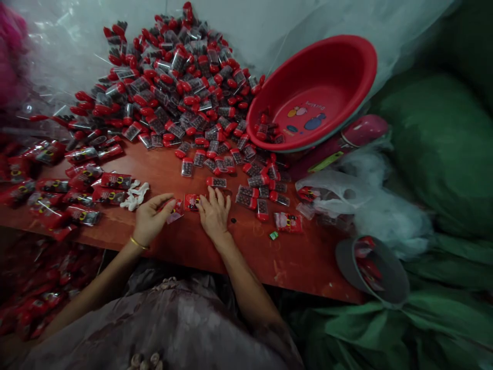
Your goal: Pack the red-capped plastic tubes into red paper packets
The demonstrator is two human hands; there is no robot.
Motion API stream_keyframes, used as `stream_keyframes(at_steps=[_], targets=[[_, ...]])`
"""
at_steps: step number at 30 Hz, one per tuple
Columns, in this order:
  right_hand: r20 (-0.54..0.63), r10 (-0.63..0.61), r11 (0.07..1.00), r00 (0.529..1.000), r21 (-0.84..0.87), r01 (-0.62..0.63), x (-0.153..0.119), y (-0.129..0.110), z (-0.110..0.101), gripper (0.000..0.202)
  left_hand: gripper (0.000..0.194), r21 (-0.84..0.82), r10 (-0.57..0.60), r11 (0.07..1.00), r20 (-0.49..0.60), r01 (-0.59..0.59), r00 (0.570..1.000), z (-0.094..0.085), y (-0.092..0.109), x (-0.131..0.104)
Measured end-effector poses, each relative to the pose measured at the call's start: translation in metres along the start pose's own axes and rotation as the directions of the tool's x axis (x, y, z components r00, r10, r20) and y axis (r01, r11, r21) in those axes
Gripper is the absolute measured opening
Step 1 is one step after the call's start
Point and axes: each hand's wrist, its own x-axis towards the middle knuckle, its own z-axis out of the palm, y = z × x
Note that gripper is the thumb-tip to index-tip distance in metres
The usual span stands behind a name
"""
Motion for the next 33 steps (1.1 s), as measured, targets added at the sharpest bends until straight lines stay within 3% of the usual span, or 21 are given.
stream_keyframes(at_steps=[3, 7, 11, 15, 18, 20, 22, 25, 28, 30, 33], targets=[[-0.012, -0.005, 1.000, 1.000, 0.007, 0.005, -0.006, 0.001, 0.001, 0.023, 0.026, 0.390, 0.219, 0.885, 0.131, -0.253, 0.967, 0.005, -0.005, -0.006], [-0.089, 0.002, 0.998, 0.996, 0.069, 0.004, -0.009, 0.000, 0.002, 0.018, 0.026, 0.583, 0.306, 0.728, 0.194, -0.360, 0.932, 0.005, -0.009, -0.008], [-0.215, 0.034, 0.988, 0.976, 0.152, -0.001, -0.008, -0.002, 0.001, 0.014, 0.035, 0.595, 0.339, 0.712, 0.175, -0.373, 0.924, 0.009, -0.008, -0.008], [-0.328, 0.053, 0.968, 0.943, 0.249, 0.033, -0.008, -0.005, -0.001, 0.013, 0.038, 0.590, 0.295, 0.739, 0.148, -0.323, 0.944, 0.015, 0.000, -0.002], [-0.382, 0.083, 0.946, 0.920, 0.321, 0.048, -0.007, -0.009, -0.006, 0.013, 0.035, 0.521, 0.236, 0.806, 0.155, -0.283, 0.959, 0.022, 0.007, 0.005], [-0.397, 0.108, 0.927, 0.912, 0.371, 0.052, -0.006, -0.011, -0.009, 0.014, 0.029, 0.383, 0.159, 0.899, 0.162, -0.211, 0.974, 0.027, 0.008, 0.010], [-0.369, 0.136, 0.895, 0.919, 0.444, 0.046, -0.004, -0.013, -0.011, 0.014, 0.026, 0.179, 0.075, 0.978, 0.166, -0.105, 0.983, 0.030, 0.007, 0.015], [-0.247, 0.243, 0.804, 0.938, 0.592, -0.053, 0.000, -0.012, -0.013, 0.025, 0.028, -0.022, 0.046, 0.999, 0.166, -0.043, 0.985, 0.030, 0.002, 0.023], [-0.066, 0.308, 0.661, 0.949, 0.732, -0.164, 0.006, -0.008, -0.017, 0.044, 0.031, -0.034, 0.077, 0.997, 0.217, -0.072, 0.973, 0.028, 0.002, 0.029], [0.030, 0.298, 0.579, 0.954, 0.789, -0.206, 0.010, -0.006, -0.019, 0.040, 0.033, -0.014, 0.079, 0.997, 0.266, -0.078, 0.961, 0.026, 0.006, 0.031], [0.081, 0.336, 0.520, 0.938, 0.815, -0.257, 0.016, -0.004, -0.020, 0.027, 0.039, 0.086, 0.092, 0.989, 0.300, -0.123, 0.949, 0.025, 0.010, 0.032]])
